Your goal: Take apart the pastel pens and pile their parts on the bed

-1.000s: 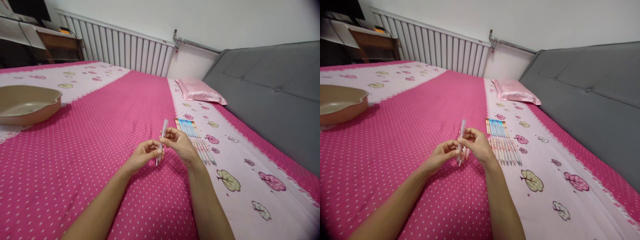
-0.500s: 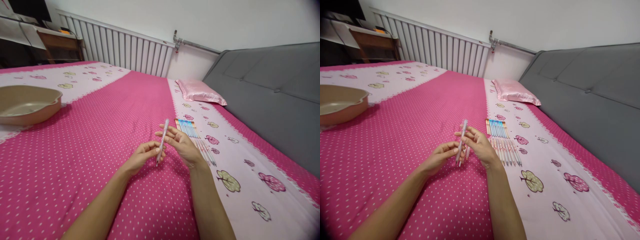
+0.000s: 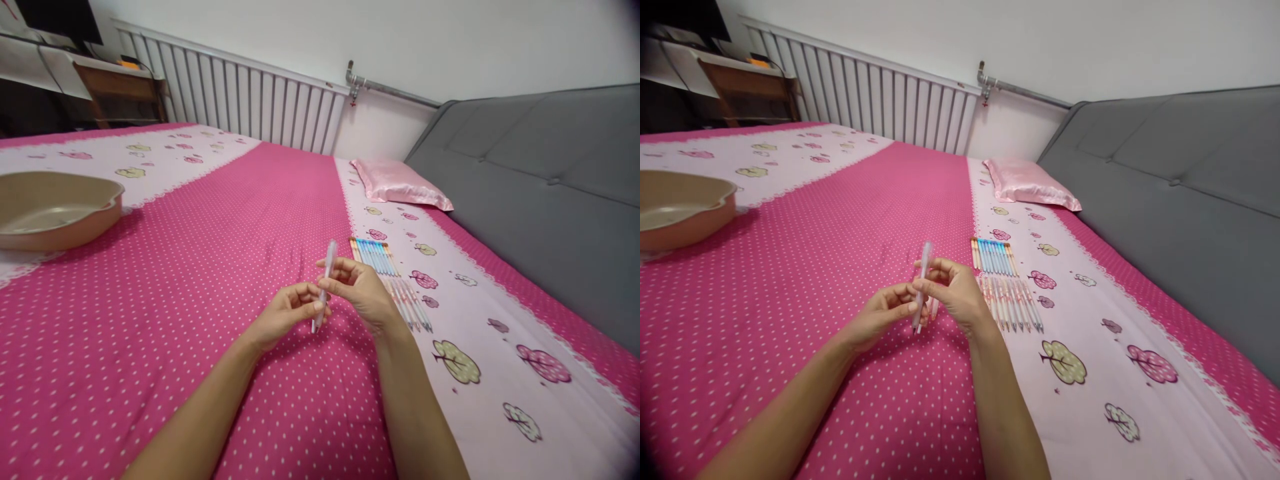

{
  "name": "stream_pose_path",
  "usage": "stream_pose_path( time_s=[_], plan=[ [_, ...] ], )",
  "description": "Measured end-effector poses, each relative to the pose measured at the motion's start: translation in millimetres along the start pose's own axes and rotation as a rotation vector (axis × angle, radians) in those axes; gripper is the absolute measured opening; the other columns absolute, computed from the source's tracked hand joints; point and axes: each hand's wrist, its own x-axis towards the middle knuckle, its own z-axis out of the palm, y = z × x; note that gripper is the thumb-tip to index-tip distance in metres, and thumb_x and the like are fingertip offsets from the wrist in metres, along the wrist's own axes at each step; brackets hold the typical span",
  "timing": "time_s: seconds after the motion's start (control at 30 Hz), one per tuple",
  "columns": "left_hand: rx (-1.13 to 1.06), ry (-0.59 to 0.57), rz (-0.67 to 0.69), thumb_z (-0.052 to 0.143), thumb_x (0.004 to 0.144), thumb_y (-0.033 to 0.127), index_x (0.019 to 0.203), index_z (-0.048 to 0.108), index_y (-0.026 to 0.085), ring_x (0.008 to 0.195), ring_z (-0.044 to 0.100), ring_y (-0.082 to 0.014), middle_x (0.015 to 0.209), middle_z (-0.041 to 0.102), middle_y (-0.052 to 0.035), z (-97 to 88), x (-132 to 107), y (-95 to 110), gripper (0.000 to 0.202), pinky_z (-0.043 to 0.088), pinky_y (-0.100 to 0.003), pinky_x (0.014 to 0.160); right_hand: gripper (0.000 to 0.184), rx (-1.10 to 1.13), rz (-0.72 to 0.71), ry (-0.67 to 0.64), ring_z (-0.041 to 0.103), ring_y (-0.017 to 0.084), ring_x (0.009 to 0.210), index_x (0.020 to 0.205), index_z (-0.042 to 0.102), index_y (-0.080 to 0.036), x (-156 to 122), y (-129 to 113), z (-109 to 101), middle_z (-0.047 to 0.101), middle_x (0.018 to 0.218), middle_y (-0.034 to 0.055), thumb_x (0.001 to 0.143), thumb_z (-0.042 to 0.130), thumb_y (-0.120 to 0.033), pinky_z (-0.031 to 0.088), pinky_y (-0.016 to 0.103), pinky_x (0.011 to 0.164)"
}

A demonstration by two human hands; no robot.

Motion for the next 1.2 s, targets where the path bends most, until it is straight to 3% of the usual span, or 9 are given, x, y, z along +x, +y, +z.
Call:
stream_pose_path(
  time_s=[0.2,0.3,0.43,0.53,0.63,0.77,0.87,1.07,1.2],
  plan=[
    [0.024,-0.002,0.036,0.066,0.078,0.03,0.095,0.06,0.013,0.062,0.058,-0.0116,0.072,0.062,-0.0033,1.9,0.2,1.8,0.025,0.048,-0.027,0.06,0.039,-0.111,-0.014,0.034,0.059,0.014,0.072,0.094,0.065,-0.021,0.9,2.6,5.1,0.06,0.073,-0.0016,0.059,0.08,-0.031,0.048,0.029,0.072],
    [0.02,0.007,0.042,0.064,0.079,0.031,0.094,0.06,0.014,0.061,0.057,-0.0107,0.071,0.061,-0.0026,1.5,-0.2,3.0,0.023,0.047,-0.025,0.058,0.046,-0.096,-0.009,0.005,0.059,0.016,0.087,0.101,0.062,-0.022,-0.6,-1.8,5.2,0.064,0.09,0.0024,0.06,0.08,-0.032,0.047,0.033,0.084],
    [-0.012,-0.005,0.016,0.059,0.083,0.033,0.094,0.061,0.014,0.069,0.059,-0.0126,0.08,0.063,-0.0056,0.1,-0.4,3.9,0.021,0.047,-0.028,0.065,0.05,0.04,0.013,-0.111,0.058,0.018,0.101,0.118,0.054,-0.026,-3.6,-8.6,-0.2,0.063,0.113,0.0062,0.072,0.072,-0.033,0.047,0.036,0.09],
    [-0.032,-0.01,-0.001,0.055,0.085,0.033,0.093,0.062,0.015,0.076,0.06,-0.0147,0.086,0.064,-0.0069,-0.5,-0.8,3.5,0.021,0.046,-0.031,0.073,0.049,0.073,0.009,-0.136,0.061,0.018,0.096,0.122,0.051,-0.026,-3.9,-8.7,-3.7,0.066,0.109,0.0058,0.077,0.067,-0.031,0.047,0.037,0.09],
    [-0.021,-0.015,-0.001,0.055,0.086,0.033,0.094,0.063,0.014,0.079,0.06,-0.0162,0.087,0.064,-0.0079,-0.6,-1.1,2.5,0.022,0.045,-0.033,0.076,0.042,0.064,0.006,-0.106,0.063,0.017,0.088,0.114,0.057,-0.024,-2.7,-5.3,-3.8,0.068,0.096,0.0042,0.075,0.069,-0.029,0.05,0.036,0.083],
    [-0.005,-0.023,0.008,0.057,0.084,0.033,0.092,0.062,0.014,0.076,0.059,-0.0153,0.087,0.064,-0.0078,-0.1,-0.9,1.6,0.021,0.045,-0.031,0.073,0.04,0.039,-0.006,-0.028,0.061,0.013,0.073,0.103,0.062,-0.022,-1.0,-1.6,-1.8,0.064,0.08,-0.0002,0.066,0.076,-0.027,0.051,0.029,0.071],
    [-0.016,-0.026,0.007,0.06,0.082,0.033,0.092,0.062,0.014,0.074,0.059,-0.0147,0.084,0.064,-0.007,0.4,-0.4,1.2,0.022,0.046,-0.029,0.069,0.042,-0.007,-0.027,0.021,0.058,0.012,0.071,0.1,0.063,-0.02,-0.4,0.6,-0.4,0.06,0.075,-0.0018,0.061,0.079,-0.027,0.049,0.028,0.069],
    [-0.005,-0.017,0.024,0.064,0.079,0.032,0.095,0.061,0.014,0.064,0.058,-0.0122,0.074,0.062,-0.004,-0.2,0.1,0.7,0.024,0.047,-0.028,0.063,0.045,-0.038,-0.03,-0.008,0.059,0.016,0.088,0.104,0.06,-0.023,-1.7,-1.5,1.2,0.062,0.089,0.0016,0.063,0.079,-0.029,0.048,0.033,0.084],
    [-0.014,0.008,0.007,0.062,0.081,0.033,0.09,0.061,0.015,0.071,0.06,-0.0141,0.082,0.064,-0.0059,-0.2,-0.5,2.2,0.021,0.047,-0.03,0.068,0.042,0.037,-0.009,-0.113,0.057,0.018,0.103,0.116,0.056,-0.028,-4.5,-9.3,-1.0,0.063,0.111,0.0047,0.076,0.068,-0.031,0.045,0.037,0.094]
  ],
)
